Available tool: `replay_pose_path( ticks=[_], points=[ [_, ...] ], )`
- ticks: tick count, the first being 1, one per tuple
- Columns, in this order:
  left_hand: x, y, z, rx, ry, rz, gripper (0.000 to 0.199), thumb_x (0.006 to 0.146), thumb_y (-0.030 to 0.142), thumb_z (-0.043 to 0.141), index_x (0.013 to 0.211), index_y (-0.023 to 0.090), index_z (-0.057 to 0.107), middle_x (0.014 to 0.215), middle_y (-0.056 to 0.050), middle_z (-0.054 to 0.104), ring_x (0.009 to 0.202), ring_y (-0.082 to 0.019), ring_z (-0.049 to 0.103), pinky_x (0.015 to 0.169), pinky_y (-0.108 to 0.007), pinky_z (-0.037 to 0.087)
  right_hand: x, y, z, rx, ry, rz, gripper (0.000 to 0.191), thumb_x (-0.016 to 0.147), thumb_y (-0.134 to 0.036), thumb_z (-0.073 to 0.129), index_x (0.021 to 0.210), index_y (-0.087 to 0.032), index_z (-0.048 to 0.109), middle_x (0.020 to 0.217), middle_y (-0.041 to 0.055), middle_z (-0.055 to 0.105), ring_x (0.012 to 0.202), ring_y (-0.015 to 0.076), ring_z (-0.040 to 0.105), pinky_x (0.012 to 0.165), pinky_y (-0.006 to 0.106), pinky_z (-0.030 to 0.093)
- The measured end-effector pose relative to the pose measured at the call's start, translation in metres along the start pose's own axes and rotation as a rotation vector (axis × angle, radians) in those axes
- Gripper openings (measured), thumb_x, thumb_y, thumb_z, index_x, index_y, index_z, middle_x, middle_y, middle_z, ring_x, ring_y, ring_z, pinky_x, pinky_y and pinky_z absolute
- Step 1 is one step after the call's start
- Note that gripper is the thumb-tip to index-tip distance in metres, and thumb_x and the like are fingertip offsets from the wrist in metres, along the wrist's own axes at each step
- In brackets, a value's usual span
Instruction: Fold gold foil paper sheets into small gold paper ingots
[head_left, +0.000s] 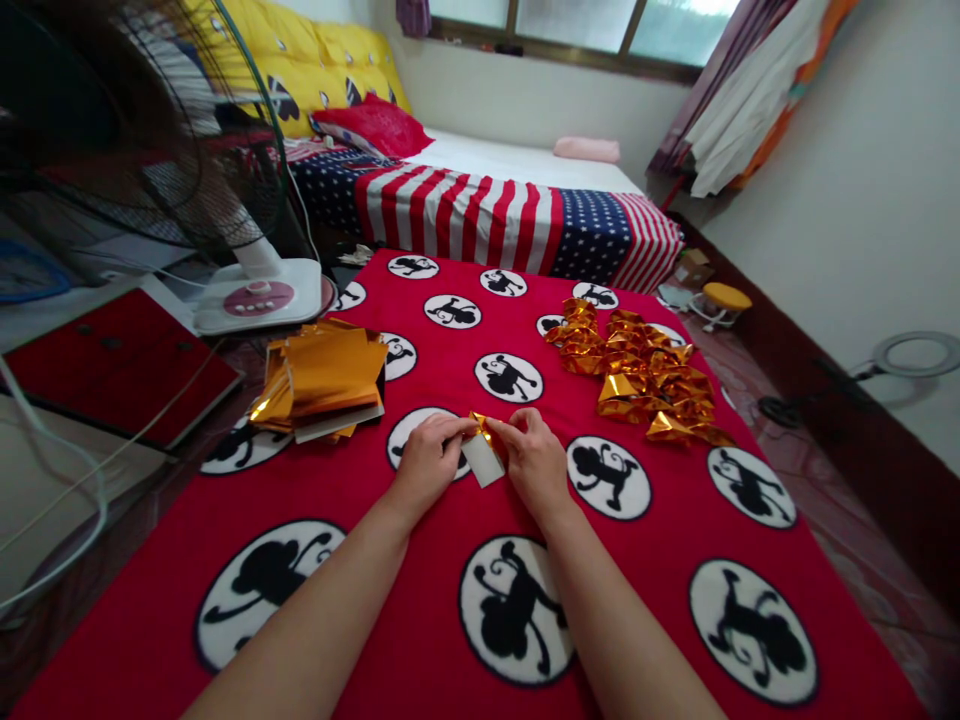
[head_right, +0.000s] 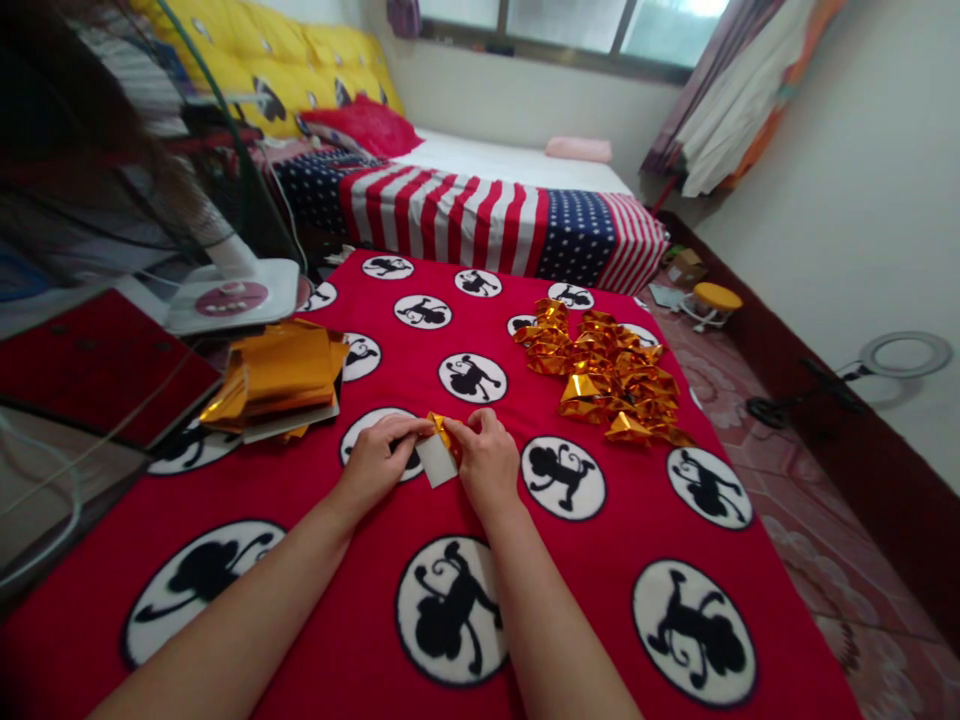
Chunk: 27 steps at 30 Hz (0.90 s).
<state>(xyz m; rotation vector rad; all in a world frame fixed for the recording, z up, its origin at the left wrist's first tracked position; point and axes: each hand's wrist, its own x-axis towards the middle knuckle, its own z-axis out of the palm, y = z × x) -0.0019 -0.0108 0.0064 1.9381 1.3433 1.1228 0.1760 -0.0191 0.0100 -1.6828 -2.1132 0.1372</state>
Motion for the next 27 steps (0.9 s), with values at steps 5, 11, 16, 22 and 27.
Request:
replay_pose_path(
  ticks=[5, 11, 16, 22, 27],
  points=[
    [0.000, 0.003, -0.001, 0.053, -0.028, 0.043, 0.024, 0.084, 0.011, 0.055, 0.097, 0.021, 0.072, 0.093, -0.005, 0.073, 0.091, -0.019, 0.064, 0.087, -0.035, 0.050, -0.002, -0.001, 0.000, 0.028, 0.041, -0.034, 0.032, 0.095, -0.020, 0.048, 0.117, -0.030, 0.069, 0.110, 0.0071, 0.056, 0.099, 0.0203, 0.051, 0.081, 0.029, 0.044],
    [-0.002, 0.004, 0.000, 0.068, -0.009, 0.117, 0.025, 0.085, 0.011, 0.055, 0.101, 0.022, 0.071, 0.105, -0.005, 0.070, 0.100, -0.018, 0.062, 0.093, -0.035, 0.049, -0.002, -0.001, 0.000, 0.019, 0.034, -0.064, 0.032, 0.095, -0.018, 0.048, 0.116, -0.029, 0.069, 0.111, 0.0073, 0.056, 0.100, 0.0211, 0.050, 0.083, 0.030, 0.044],
    [-0.001, 0.002, 0.002, 0.133, -0.051, 0.189, 0.024, 0.087, 0.014, 0.056, 0.103, 0.022, 0.072, 0.110, -0.005, 0.070, 0.105, -0.020, 0.060, 0.096, -0.038, 0.046, -0.003, -0.002, -0.001, 0.016, 0.030, -0.064, 0.031, 0.096, -0.019, 0.046, 0.115, -0.029, 0.069, 0.111, 0.0073, 0.057, 0.098, 0.0212, 0.050, 0.081, 0.030, 0.043],
    [-0.001, 0.001, 0.002, 0.240, -0.149, 0.174, 0.026, 0.088, 0.016, 0.056, 0.107, 0.025, 0.072, 0.113, -0.004, 0.071, 0.108, -0.021, 0.059, 0.095, -0.041, 0.045, -0.007, 0.000, -0.004, 0.166, 0.065, -0.032, 0.029, 0.093, -0.016, 0.048, 0.114, -0.024, 0.066, 0.108, 0.0069, 0.058, 0.101, 0.0203, 0.053, 0.084, 0.030, 0.044],
    [-0.001, -0.001, 0.003, 0.242, -0.149, 0.157, 0.024, 0.086, 0.017, 0.059, 0.105, 0.024, 0.072, 0.114, -0.003, 0.071, 0.108, -0.021, 0.059, 0.095, -0.040, 0.045, -0.017, 0.002, -0.006, 0.314, 0.094, 0.076, 0.006, 0.086, -0.019, 0.061, 0.091, -0.021, 0.063, 0.091, 0.0020, 0.059, 0.084, 0.0164, 0.056, 0.074, 0.027, 0.043]
  ],
)
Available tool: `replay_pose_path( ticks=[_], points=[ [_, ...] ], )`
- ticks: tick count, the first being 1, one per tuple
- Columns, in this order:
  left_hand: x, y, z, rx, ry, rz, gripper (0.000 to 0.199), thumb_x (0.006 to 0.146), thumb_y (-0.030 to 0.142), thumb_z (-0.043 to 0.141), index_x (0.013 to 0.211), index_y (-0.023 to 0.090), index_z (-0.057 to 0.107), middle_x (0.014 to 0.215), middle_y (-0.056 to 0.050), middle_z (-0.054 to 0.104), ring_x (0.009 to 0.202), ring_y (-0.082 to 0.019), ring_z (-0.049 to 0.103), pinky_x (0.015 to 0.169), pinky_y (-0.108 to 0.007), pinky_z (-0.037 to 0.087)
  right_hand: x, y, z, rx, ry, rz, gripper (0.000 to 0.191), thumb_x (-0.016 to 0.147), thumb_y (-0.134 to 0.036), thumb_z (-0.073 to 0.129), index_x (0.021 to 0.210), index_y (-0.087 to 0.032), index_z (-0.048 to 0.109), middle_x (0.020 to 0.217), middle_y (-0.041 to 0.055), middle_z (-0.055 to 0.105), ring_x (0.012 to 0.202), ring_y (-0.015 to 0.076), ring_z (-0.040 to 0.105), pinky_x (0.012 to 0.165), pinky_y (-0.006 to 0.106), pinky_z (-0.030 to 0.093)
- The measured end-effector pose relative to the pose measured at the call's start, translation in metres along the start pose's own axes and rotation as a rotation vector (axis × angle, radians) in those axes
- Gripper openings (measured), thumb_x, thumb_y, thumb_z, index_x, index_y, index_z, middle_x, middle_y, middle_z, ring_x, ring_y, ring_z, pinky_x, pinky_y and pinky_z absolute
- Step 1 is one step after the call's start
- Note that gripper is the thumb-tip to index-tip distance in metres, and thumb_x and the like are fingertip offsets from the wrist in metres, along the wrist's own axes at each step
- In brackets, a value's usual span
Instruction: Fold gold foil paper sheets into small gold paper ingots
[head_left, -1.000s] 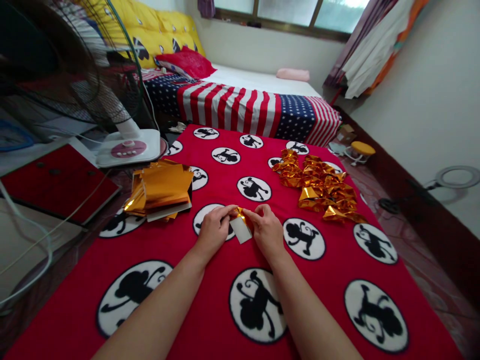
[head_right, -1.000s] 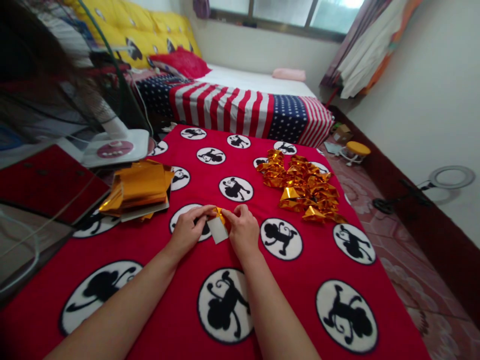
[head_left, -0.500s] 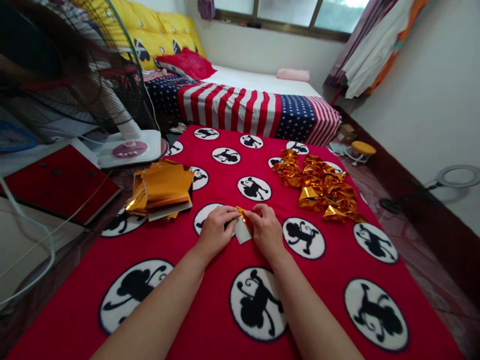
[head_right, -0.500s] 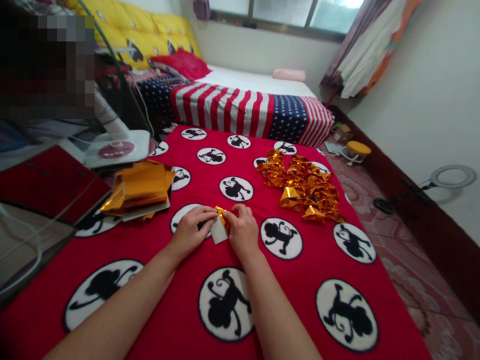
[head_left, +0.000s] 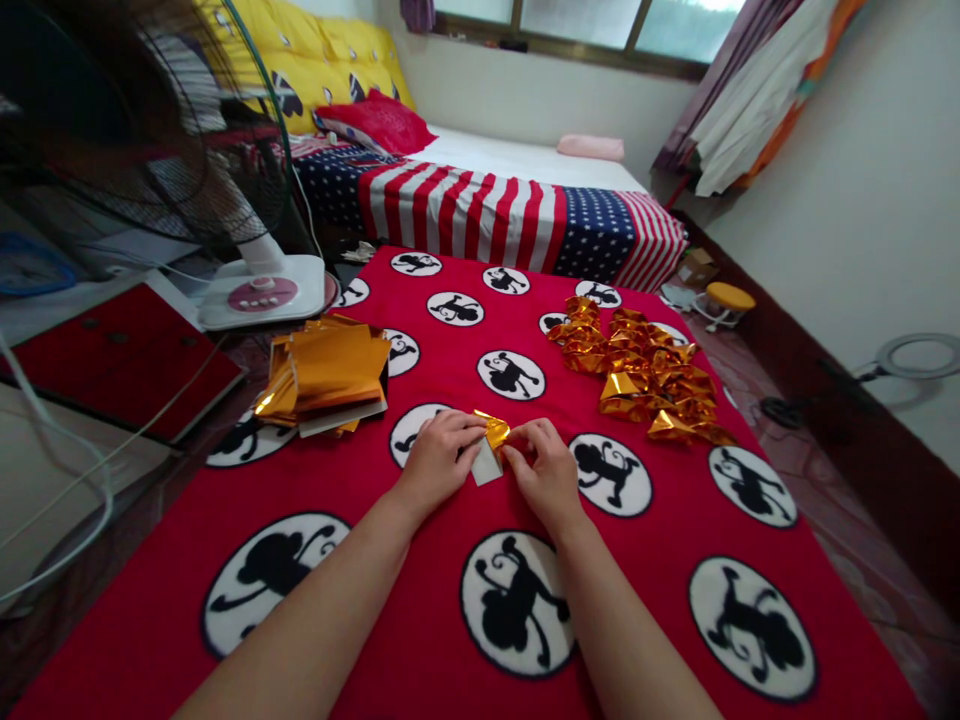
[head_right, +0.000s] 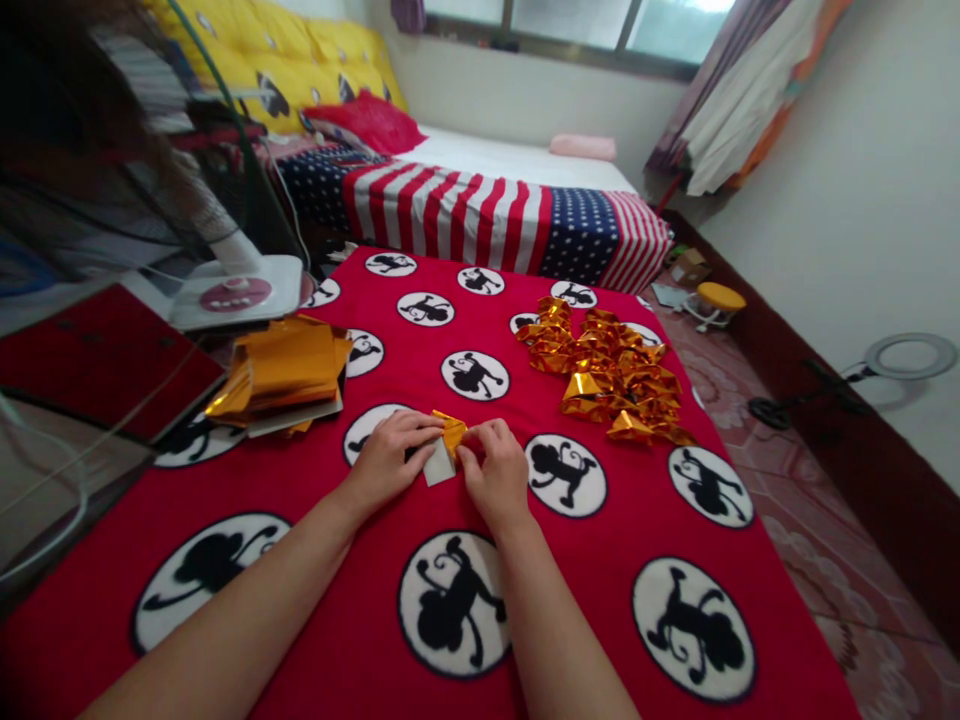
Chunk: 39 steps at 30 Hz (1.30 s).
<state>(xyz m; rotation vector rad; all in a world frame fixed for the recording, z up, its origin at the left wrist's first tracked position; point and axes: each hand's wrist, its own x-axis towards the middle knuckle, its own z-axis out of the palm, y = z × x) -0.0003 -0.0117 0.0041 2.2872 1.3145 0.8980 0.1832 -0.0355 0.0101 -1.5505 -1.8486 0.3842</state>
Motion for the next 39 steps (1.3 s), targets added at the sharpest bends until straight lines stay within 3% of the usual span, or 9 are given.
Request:
replay_pose_path(
  ticks=[8, 13, 17, 22, 29, 33, 39],
  points=[
    [-0.001, -0.003, -0.003, -0.076, -0.020, 0.010, 0.026, 0.078, 0.022, 0.070, 0.103, 0.026, 0.073, 0.117, -0.003, 0.070, 0.109, -0.022, 0.061, 0.096, -0.041, 0.046, 0.000, 0.002, 0.002, -0.033, -0.079, -0.067, 0.008, 0.082, -0.016, 0.067, 0.076, -0.021, 0.064, 0.083, 0.0008, 0.063, 0.082, 0.0181, 0.056, 0.073, 0.030, 0.038],
    [-0.002, -0.007, -0.022, -0.134, -0.209, 0.063, 0.039, 0.068, 0.028, 0.078, 0.107, 0.028, 0.073, 0.132, -0.004, 0.063, 0.121, -0.025, 0.056, 0.105, -0.042, 0.043, -0.003, 0.003, -0.007, 0.037, -0.169, -0.062, 0.013, 0.080, -0.013, 0.068, 0.085, -0.025, 0.069, 0.090, 0.0011, 0.064, 0.089, 0.0197, 0.057, 0.079, 0.033, 0.041],
    [-0.001, -0.005, -0.032, -0.116, -0.299, 0.059, 0.041, 0.066, 0.011, 0.068, 0.101, 0.031, 0.075, 0.138, -0.001, 0.058, 0.126, -0.024, 0.052, 0.109, -0.042, 0.039, -0.008, 0.000, -0.013, 0.053, -0.223, -0.030, 0.025, 0.075, -0.009, 0.069, 0.092, -0.028, 0.070, 0.096, 0.0008, 0.062, 0.095, 0.0205, 0.056, 0.085, 0.035, 0.041],
    [-0.002, 0.000, -0.030, -0.087, -0.281, 0.033, 0.040, 0.064, 0.009, 0.063, 0.096, 0.031, 0.074, 0.137, 0.001, 0.059, 0.126, -0.025, 0.051, 0.108, -0.043, 0.039, -0.011, -0.006, -0.016, 0.024, -0.238, -0.015, 0.028, 0.072, -0.011, 0.072, 0.094, -0.028, 0.069, 0.099, 0.0014, 0.061, 0.097, 0.0222, 0.055, 0.087, 0.038, 0.041],
    [-0.003, -0.003, -0.023, -0.146, -0.188, 0.029, 0.029, 0.073, 0.015, 0.069, 0.097, 0.030, 0.074, 0.129, 0.000, 0.064, 0.119, -0.022, 0.056, 0.104, -0.040, 0.042, -0.011, -0.008, -0.013, -0.012, -0.212, -0.019, 0.027, 0.071, -0.013, 0.074, 0.093, -0.027, 0.067, 0.101, 0.0014, 0.061, 0.097, 0.0227, 0.055, 0.085, 0.038, 0.040],
    [-0.002, -0.006, -0.020, -0.138, -0.186, 0.033, 0.016, 0.077, 0.025, 0.072, 0.091, 0.033, 0.076, 0.129, 0.001, 0.064, 0.119, -0.022, 0.056, 0.103, -0.041, 0.042, -0.012, -0.008, -0.013, -0.001, -0.200, -0.012, 0.024, 0.071, -0.014, 0.075, 0.090, -0.027, 0.068, 0.100, 0.0010, 0.061, 0.096, 0.0225, 0.055, 0.085, 0.038, 0.039],
    [-0.002, -0.007, -0.018, -0.125, -0.188, 0.039, 0.012, 0.080, 0.025, 0.070, 0.088, 0.033, 0.076, 0.129, 0.002, 0.065, 0.118, -0.023, 0.056, 0.102, -0.042, 0.042, -0.013, -0.004, -0.012, 0.041, -0.180, -0.017, 0.019, 0.071, -0.014, 0.077, 0.083, -0.026, 0.069, 0.098, 0.0003, 0.061, 0.095, 0.0212, 0.055, 0.085, 0.037, 0.040]
  ],
)
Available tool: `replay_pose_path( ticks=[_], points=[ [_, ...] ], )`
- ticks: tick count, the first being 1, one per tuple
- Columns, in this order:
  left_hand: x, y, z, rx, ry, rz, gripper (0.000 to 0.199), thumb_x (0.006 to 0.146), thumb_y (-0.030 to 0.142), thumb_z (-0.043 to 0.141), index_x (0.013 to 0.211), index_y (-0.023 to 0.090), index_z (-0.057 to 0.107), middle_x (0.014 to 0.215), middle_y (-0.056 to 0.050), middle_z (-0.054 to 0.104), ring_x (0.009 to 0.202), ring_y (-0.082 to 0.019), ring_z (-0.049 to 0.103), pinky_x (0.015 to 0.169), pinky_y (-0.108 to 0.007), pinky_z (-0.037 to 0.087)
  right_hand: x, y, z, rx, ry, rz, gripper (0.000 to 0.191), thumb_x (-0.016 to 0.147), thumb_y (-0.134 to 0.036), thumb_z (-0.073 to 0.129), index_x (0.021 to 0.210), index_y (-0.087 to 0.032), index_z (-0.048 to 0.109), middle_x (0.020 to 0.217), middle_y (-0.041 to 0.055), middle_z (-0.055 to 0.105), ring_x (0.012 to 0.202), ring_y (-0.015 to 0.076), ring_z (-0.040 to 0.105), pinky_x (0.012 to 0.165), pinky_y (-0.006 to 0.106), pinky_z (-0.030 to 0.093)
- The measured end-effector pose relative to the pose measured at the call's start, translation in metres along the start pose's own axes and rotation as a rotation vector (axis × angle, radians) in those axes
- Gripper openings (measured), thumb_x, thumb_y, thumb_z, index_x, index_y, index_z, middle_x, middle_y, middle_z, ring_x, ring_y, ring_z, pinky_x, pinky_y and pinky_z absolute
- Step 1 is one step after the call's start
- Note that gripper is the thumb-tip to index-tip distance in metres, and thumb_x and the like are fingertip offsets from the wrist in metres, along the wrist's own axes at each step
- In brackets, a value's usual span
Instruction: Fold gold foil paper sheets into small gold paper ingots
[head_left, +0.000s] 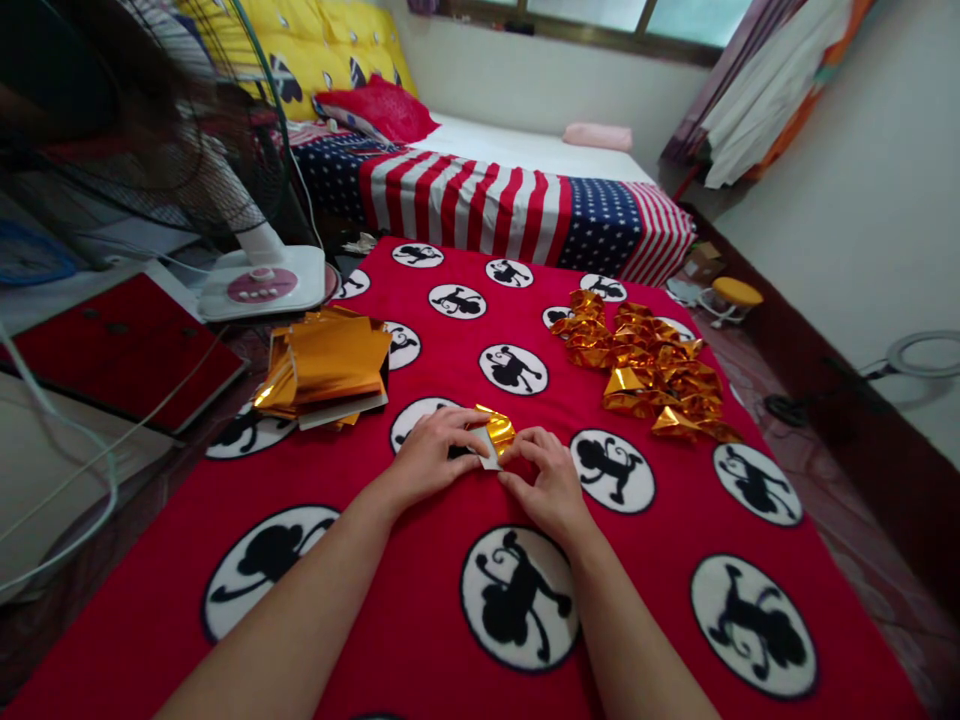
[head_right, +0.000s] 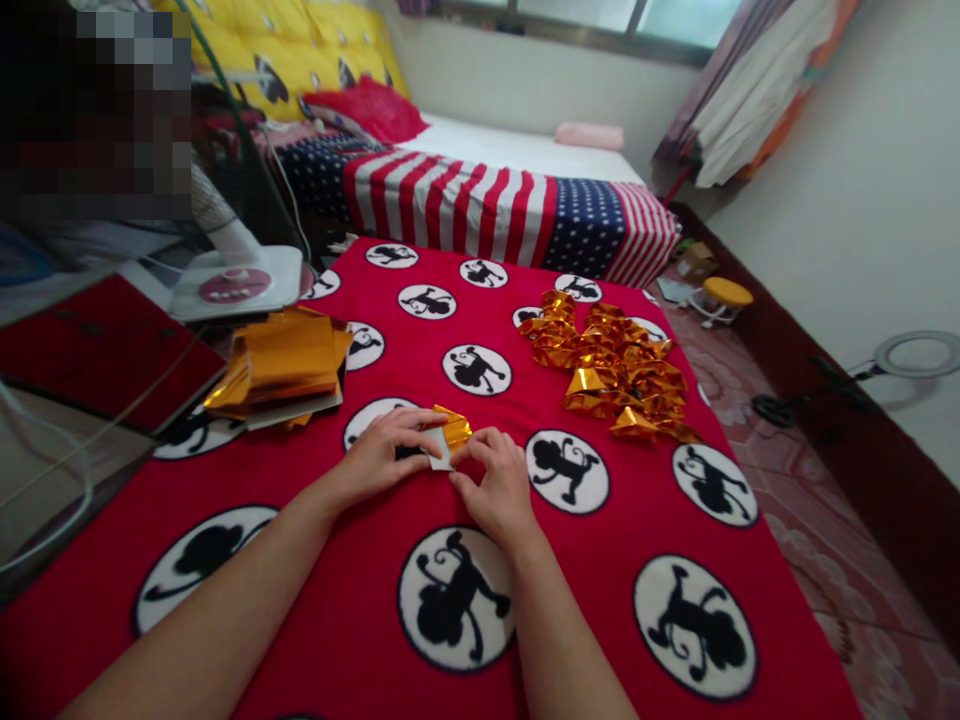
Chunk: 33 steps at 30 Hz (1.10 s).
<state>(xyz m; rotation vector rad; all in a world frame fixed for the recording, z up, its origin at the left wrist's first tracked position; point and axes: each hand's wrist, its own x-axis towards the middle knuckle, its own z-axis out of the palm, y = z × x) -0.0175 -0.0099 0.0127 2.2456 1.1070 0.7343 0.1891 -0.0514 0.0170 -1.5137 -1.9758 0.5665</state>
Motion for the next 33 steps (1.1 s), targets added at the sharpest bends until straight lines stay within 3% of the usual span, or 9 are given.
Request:
replay_pose_path(
  ticks=[18, 26, 33],
  points=[
    [0.0028, 0.0025, 0.0041, -0.008, 0.067, -0.061, 0.006, 0.080, 0.028, 0.070, 0.080, 0.029, 0.076, 0.123, 0.002, 0.068, 0.114, -0.022, 0.058, 0.099, -0.042, 0.044, 0.0021, -0.0014, 0.0016, -0.001, 0.021, 0.015, 0.011, 0.073, -0.019, 0.077, 0.078, -0.025, 0.069, 0.094, 0.0011, 0.062, 0.091, 0.0208, 0.056, 0.084, 0.037, 0.041],
    [0.0026, 0.0045, 0.0023, 0.027, 0.023, -0.049, 0.013, 0.077, 0.029, 0.072, 0.087, 0.035, 0.077, 0.128, 0.004, 0.064, 0.116, -0.023, 0.056, 0.101, -0.042, 0.042, 0.0023, -0.0004, 0.0031, -0.023, 0.026, -0.003, 0.009, 0.076, -0.017, 0.072, 0.079, -0.024, 0.068, 0.094, 0.0018, 0.062, 0.093, 0.0212, 0.056, 0.083, 0.036, 0.040],
    [0.0054, 0.0067, 0.0053, 0.018, 0.056, -0.103, 0.010, 0.081, 0.031, 0.068, 0.074, 0.028, 0.075, 0.123, 0.003, 0.067, 0.113, -0.022, 0.057, 0.100, -0.042, 0.042, 0.0014, -0.0013, 0.0034, -0.041, 0.026, -0.009, 0.008, 0.076, -0.019, 0.073, 0.079, -0.024, 0.066, 0.096, 0.0018, 0.062, 0.093, 0.0216, 0.055, 0.083, 0.037, 0.038]
  ],
)
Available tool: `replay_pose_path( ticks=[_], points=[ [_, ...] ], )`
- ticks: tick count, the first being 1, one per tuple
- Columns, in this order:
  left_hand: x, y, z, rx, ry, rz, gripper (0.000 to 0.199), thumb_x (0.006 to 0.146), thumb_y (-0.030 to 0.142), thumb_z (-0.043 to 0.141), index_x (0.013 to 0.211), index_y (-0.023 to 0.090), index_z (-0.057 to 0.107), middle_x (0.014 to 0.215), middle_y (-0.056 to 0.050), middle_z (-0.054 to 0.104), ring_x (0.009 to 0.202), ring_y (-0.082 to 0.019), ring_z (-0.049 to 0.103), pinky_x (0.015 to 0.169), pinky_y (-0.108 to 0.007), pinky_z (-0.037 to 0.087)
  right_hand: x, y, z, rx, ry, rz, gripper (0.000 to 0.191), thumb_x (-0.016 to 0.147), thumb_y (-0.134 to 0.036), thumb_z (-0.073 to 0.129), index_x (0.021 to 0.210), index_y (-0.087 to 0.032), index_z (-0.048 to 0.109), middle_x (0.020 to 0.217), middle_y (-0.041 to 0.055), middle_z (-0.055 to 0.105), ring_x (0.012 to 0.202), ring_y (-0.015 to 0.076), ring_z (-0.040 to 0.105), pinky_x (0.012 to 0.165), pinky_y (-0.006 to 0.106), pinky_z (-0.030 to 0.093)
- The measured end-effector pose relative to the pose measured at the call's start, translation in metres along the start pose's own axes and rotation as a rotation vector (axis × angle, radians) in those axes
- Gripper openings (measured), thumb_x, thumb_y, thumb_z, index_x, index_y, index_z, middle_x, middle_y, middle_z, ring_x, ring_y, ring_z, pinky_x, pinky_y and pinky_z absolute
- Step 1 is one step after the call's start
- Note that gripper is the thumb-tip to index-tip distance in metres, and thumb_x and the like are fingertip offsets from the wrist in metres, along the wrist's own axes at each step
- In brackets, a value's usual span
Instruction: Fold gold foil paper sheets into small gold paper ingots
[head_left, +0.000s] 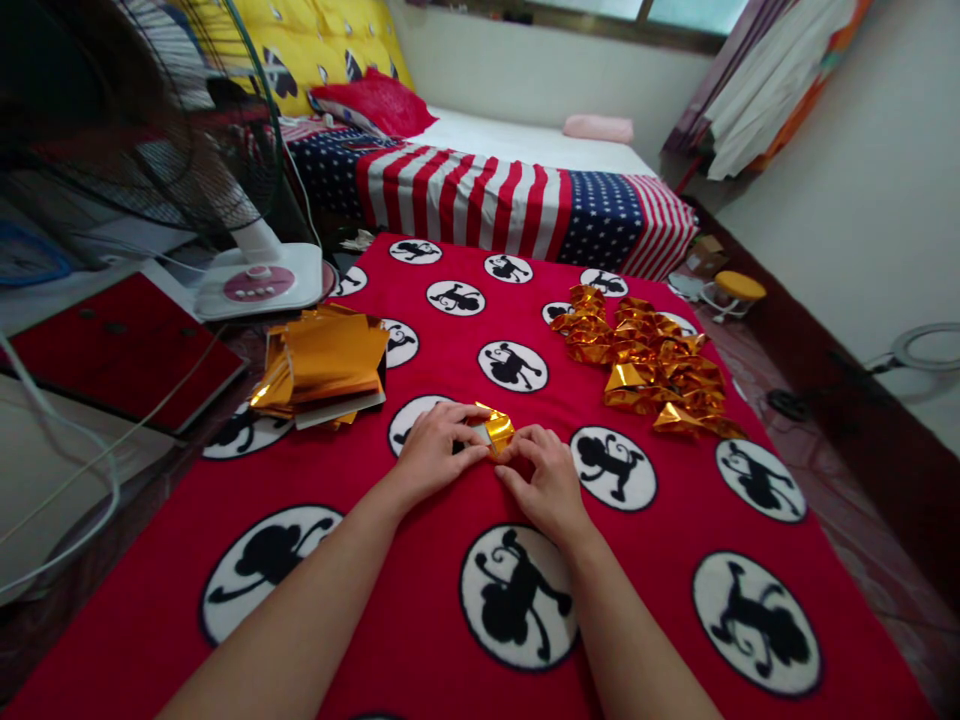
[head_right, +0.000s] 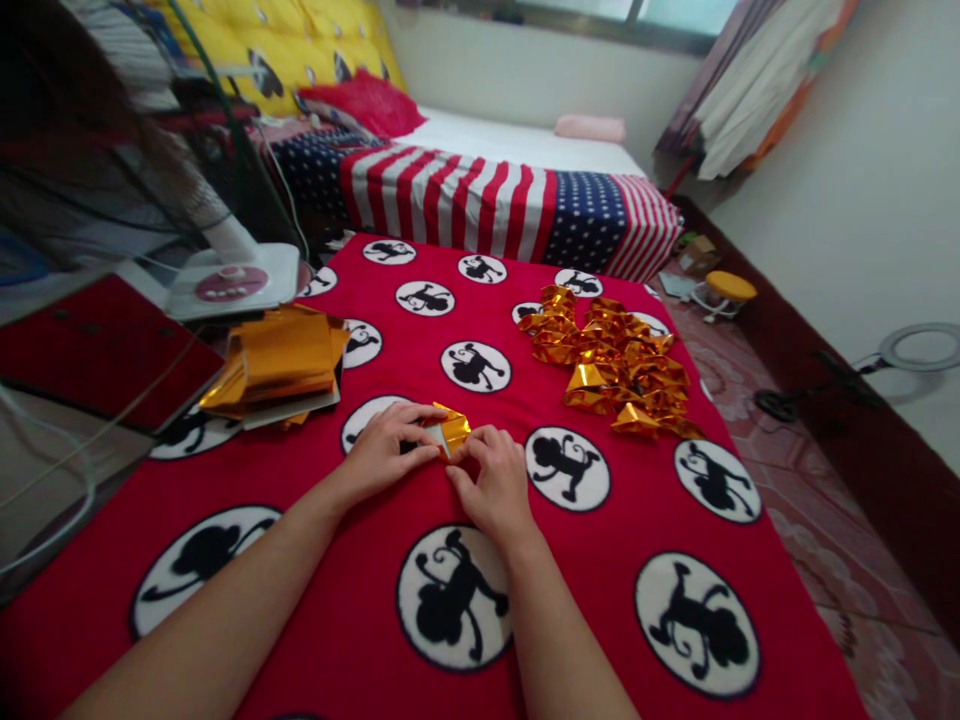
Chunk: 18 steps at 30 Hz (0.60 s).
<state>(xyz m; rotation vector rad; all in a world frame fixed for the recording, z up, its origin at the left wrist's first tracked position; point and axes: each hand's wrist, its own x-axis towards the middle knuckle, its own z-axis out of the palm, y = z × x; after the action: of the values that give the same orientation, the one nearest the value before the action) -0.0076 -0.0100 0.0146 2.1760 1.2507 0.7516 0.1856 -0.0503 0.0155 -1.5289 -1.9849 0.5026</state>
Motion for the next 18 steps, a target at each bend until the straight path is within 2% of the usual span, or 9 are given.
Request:
replay_pose_path(
  ticks=[18],
  points=[
    [0.0021, 0.0038, 0.0052, 0.013, 0.059, -0.055, 0.012, 0.079, 0.028, 0.069, 0.067, 0.025, 0.071, 0.118, 0.003, 0.069, 0.108, -0.022, 0.058, 0.095, -0.042, 0.043, 0.0006, -0.0042, 0.0011, -0.049, 0.011, 0.004, 0.009, 0.077, -0.019, 0.069, 0.072, -0.022, 0.063, 0.092, 0.0021, 0.061, 0.089, 0.0209, 0.054, 0.078, 0.035, 0.037]
  ],
)
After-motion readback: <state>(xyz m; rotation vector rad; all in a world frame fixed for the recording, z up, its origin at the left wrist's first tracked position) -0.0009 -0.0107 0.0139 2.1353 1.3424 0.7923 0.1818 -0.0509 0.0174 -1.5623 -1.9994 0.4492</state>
